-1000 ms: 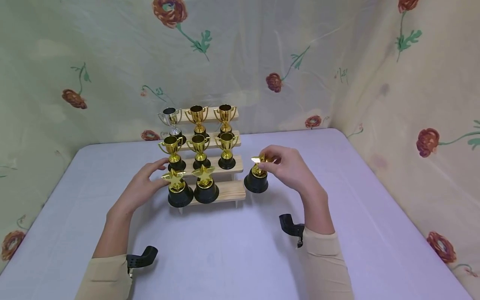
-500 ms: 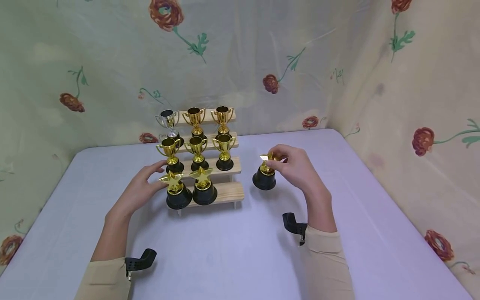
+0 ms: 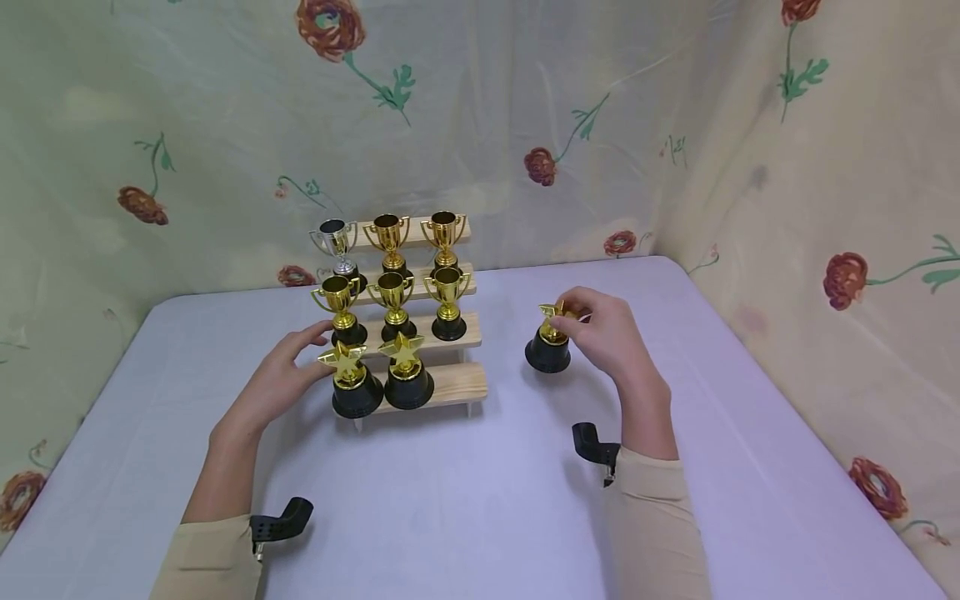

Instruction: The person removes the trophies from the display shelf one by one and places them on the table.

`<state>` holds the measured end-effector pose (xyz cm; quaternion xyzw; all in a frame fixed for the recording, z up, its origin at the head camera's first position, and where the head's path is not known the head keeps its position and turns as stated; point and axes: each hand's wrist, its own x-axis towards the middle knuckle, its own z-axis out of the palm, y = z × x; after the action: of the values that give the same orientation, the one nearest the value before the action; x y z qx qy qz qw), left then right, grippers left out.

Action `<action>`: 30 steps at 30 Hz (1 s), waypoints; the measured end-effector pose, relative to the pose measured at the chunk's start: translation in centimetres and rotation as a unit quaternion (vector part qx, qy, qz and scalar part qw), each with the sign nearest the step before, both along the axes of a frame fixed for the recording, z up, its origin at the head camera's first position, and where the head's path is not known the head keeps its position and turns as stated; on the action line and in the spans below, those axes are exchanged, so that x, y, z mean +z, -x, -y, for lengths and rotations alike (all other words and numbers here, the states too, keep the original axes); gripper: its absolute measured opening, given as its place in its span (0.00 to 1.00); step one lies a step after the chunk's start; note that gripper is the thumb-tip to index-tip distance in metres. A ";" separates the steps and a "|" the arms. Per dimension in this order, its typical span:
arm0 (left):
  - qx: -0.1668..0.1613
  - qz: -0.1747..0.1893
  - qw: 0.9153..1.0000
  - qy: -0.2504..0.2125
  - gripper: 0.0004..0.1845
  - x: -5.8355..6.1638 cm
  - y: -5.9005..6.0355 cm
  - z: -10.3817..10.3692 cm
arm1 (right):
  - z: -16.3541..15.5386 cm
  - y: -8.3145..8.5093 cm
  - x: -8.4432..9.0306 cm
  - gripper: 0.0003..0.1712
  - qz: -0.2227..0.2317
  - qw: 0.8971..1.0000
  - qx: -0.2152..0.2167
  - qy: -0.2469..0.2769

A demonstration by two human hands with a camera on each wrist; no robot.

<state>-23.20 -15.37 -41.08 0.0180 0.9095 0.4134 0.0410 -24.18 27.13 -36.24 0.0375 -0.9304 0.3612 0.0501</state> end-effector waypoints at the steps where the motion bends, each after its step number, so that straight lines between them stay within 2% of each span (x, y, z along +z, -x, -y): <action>1: 0.000 0.000 1.000 -0.001 0.35 0.0 0.0 0.0 | -0.1 0.0 -0.1 0.15 0.003 1.000 -0.003 0.003; 7: 0.004 0.006 1.000 -0.004 0.35 -0.1 0.0 0.0 | -0.7 0.0 -0.4 0.19 0.021 0.999 -0.022 0.014; 20: 0.005 0.007 1.000 -0.006 0.34 -0.1 0.1 -0.1 | -2.8 0.1 -1.2 0.20 0.006 0.999 -0.049 -0.011; 30: 0.005 0.009 1.000 -0.010 0.34 -0.2 0.2 0.0 | -4.2 0.4 -1.9 0.18 0.012 0.998 -0.056 0.003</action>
<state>-23.36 -15.36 -41.26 0.0101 0.9049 0.4229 0.0468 -24.58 31.34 -38.11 -0.0189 -0.9303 0.3615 0.0589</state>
